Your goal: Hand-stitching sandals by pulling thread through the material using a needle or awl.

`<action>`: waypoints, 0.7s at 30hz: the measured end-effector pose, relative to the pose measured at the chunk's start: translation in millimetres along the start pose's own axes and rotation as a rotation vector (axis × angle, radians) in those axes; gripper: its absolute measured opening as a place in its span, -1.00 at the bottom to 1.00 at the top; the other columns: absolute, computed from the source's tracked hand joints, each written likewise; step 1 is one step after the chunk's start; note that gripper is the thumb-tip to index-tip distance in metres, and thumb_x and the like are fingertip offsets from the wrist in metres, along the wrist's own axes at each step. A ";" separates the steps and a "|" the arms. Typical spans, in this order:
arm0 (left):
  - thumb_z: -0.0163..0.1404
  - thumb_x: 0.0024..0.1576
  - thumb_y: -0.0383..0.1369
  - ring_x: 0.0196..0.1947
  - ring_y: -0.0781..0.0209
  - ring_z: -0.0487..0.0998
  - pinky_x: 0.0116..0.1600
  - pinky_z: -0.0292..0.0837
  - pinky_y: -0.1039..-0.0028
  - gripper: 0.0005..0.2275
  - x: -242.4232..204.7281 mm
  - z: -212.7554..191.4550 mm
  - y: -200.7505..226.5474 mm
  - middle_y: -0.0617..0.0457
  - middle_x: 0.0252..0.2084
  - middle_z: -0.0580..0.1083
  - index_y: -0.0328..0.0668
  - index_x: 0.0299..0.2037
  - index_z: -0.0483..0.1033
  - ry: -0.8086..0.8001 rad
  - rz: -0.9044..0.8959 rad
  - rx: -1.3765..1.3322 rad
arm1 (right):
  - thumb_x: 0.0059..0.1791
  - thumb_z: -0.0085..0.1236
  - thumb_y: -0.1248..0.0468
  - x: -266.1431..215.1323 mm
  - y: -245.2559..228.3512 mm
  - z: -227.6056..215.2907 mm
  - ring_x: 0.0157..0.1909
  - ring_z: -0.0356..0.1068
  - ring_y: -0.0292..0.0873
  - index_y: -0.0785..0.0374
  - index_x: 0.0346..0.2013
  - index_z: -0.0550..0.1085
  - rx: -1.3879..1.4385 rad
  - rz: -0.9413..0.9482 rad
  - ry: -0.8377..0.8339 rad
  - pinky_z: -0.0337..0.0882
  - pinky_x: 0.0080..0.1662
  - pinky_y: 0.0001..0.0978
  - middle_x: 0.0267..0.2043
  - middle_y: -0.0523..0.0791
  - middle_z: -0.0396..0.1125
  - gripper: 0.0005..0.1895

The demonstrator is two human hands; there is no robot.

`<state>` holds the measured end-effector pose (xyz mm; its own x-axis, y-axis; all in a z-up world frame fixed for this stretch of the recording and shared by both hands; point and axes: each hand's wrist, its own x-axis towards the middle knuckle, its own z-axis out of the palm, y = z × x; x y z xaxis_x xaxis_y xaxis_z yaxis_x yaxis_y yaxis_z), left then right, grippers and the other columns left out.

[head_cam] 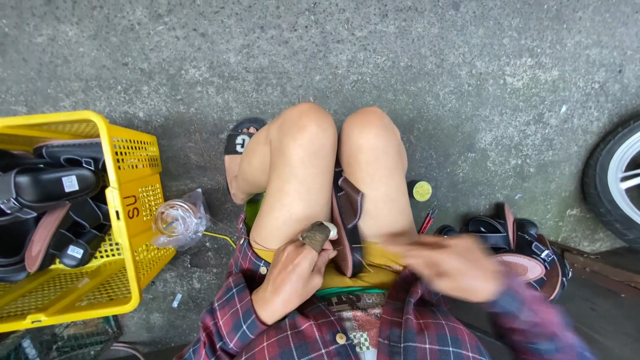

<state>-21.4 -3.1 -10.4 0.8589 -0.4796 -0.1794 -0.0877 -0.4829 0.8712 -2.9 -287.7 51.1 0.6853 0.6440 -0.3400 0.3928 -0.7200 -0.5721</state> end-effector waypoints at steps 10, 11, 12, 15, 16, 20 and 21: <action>0.00 0.07 -0.51 -0.36 0.28 0.57 -0.13 0.60 0.51 -0.84 5.6 -29.4 7.4 0.05 -0.35 0.51 -0.31 -0.16 0.39 -0.014 -0.164 -0.419 | 0.02 -0.17 0.04 13.7 -15.4 12.6 -0.24 0.49 -0.15 -0.03 0.00 0.44 0.197 -0.067 -0.091 0.45 -0.31 -0.28 -0.15 -0.21 0.48 -0.67; 0.01 0.05 -0.51 -0.30 0.23 0.61 -0.08 0.60 0.50 -0.82 0.8 -35.0 5.0 0.00 -0.30 0.53 -0.32 -0.15 0.40 0.022 -0.142 -0.395 | 0.02 -0.18 0.04 13.0 -13.6 13.1 -0.46 0.46 -0.25 0.01 -0.03 0.45 0.252 -0.111 -0.045 0.47 -0.45 -0.41 -0.19 -0.23 0.50 -0.67; 0.03 0.04 -0.51 -0.25 0.19 0.65 -0.03 0.61 0.48 -0.81 -4.1 -40.7 2.4 -0.05 -0.26 0.55 -0.33 -0.15 0.41 0.058 -0.119 -0.372 | 0.03 -0.18 0.05 12.4 -11.8 13.8 -0.68 0.43 -0.36 0.04 -0.06 0.46 0.306 -0.156 0.001 0.49 -0.58 -0.55 -0.24 -0.24 0.52 -0.68; -0.05 0.11 -0.46 -0.20 0.05 0.55 -0.06 0.43 0.38 -0.86 7.0 -46.0 20.0 -0.06 -0.21 0.51 -0.29 -0.16 0.47 0.104 0.092 -0.234 | 0.00 -0.12 0.08 7.4 -2.9 8.1 -0.66 0.42 -0.30 0.01 -0.07 0.46 0.230 -0.063 0.066 0.45 -0.57 -0.44 -0.18 -0.24 0.51 -0.71; -0.05 0.11 -0.46 -0.20 0.05 0.55 -0.06 0.43 0.38 -0.86 11.3 -40.7 22.5 -0.06 -0.21 0.51 -0.29 -0.16 0.47 0.102 0.093 -0.235 | 0.00 -0.12 0.08 5.9 -0.4 11.0 -0.66 0.42 -0.30 0.01 -0.07 0.46 0.230 -0.061 0.067 0.45 -0.57 -0.44 -0.18 -0.24 0.51 -0.71; -0.01 0.14 -0.36 -0.24 -0.03 0.42 -0.18 0.40 0.19 -0.80 26.1 -16.4 27.6 -0.10 -0.18 0.35 -0.45 -0.26 0.48 -0.104 0.266 0.126 | -0.03 -0.10 0.06 1.8 8.5 18.6 -0.41 0.51 -0.16 -0.09 -0.02 0.45 0.120 0.161 0.062 0.39 -0.42 -0.30 -0.13 -0.29 0.49 -0.68; 0.01 0.13 -0.41 -0.28 -0.04 0.40 -0.40 0.44 0.12 -0.85 28.2 -9.4 27.3 -0.06 -0.22 0.32 -0.41 -0.35 0.49 -0.158 0.285 0.232 | -0.04 -0.11 0.03 0.4 9.6 21.1 -0.38 0.50 -0.13 -0.12 0.00 0.44 0.091 0.215 0.066 0.37 -0.42 -0.27 -0.11 -0.29 0.48 -0.66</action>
<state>5.2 -22.9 12.7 0.6967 -0.7168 -0.0290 -0.4386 -0.4577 0.7734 -11.9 -288.9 29.7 0.7869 0.4581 -0.4134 0.1785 -0.8103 -0.5581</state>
